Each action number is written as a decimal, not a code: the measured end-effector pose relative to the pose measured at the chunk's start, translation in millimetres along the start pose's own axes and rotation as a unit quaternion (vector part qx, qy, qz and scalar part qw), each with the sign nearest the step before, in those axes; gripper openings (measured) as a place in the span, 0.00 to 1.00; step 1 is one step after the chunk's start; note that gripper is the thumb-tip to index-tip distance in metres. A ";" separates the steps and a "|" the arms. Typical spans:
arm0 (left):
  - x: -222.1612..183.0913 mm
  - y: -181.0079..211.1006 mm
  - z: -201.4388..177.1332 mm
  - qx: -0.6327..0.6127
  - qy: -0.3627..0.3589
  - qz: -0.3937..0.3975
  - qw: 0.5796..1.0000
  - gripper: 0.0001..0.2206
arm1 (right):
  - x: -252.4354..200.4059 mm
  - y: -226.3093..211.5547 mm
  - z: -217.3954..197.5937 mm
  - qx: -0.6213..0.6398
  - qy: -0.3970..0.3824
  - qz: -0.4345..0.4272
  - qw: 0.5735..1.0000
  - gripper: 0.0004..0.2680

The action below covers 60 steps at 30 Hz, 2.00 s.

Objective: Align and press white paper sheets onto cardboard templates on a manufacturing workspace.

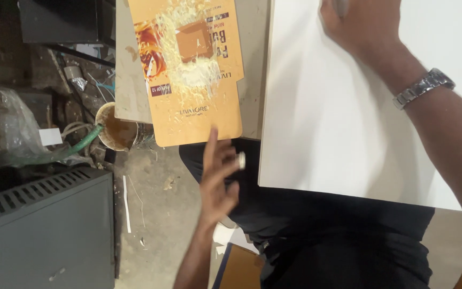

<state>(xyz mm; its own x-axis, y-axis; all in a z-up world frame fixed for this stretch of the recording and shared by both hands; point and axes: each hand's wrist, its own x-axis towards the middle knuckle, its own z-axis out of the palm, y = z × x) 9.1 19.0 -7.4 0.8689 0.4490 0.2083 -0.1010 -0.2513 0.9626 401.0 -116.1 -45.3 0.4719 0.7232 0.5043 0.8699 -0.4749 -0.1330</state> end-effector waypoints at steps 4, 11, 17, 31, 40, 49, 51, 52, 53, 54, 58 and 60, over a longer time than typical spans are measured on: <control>107.6 -1.0 -5.6 0.136 -0.068 0.005 0.988 0.25 | 10.3 -6.9 -11.9 0.032 -0.045 0.046 0.997 0.09; 287.4 -64.9 21.7 0.271 -0.077 0.125 0.951 0.26 | 9.3 -0.7 -9.3 0.085 -0.023 0.049 0.995 0.12; 357.1 -94.3 44.9 0.314 -0.065 0.136 0.938 0.21 | 17.9 -11.4 -16.5 0.052 -0.046 0.061 0.996 0.13; 357.5 -105.0 41.1 0.315 -0.047 0.170 0.933 0.24 | 18.2 -15.9 -20.3 0.043 -0.059 0.067 0.995 0.12; 365.9 -117.2 37.8 0.349 -0.078 0.172 0.918 0.25 | 19.9 -13.8 -18.3 0.034 -0.058 0.076 0.995 0.12; 285.9 -90.0 25.7 0.324 -0.103 0.201 0.919 0.23 | 13.8 -9.4 -12.7 0.040 -0.054 0.068 0.995 0.12; 264.2 -88.2 23.5 0.337 -0.101 0.196 0.915 0.21 | 12.5 -7.5 -10.4 0.036 -0.047 0.055 0.997 0.12; 252.4 -88.0 22.8 0.333 -0.098 0.198 0.916 0.20 | 11.7 -7.8 -10.6 0.034 -0.052 0.056 0.997 0.12; 240.7 -87.8 22.0 0.329 -0.095 0.201 0.918 0.19 | 11.0 -8.0 -10.6 0.032 -0.056 0.057 0.996 0.11; 229.2 -82.4 20.9 0.331 -0.094 0.200 0.917 0.19 | 11.0 -7.3 -11.3 0.034 -0.055 0.055 0.996 0.11; 176.3 -62.1 16.7 0.356 -0.106 0.197 0.907 0.14 | 9.2 -5.5 -10.8 0.059 -0.039 0.046 0.996 0.11; 145.1 -55.9 12.4 0.356 -0.117 0.184 0.909 0.14 | 9.8 -7.1 -10.6 0.063 -0.048 0.044 0.996 0.09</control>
<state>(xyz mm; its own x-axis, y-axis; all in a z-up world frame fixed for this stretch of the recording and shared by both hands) 146.9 87.6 -33.1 0.9274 0.0488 0.3708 -0.1388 -0.8757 0.4624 398.0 -111.0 -30.4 0.5526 0.7291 0.4038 0.8333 -0.4753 -0.2822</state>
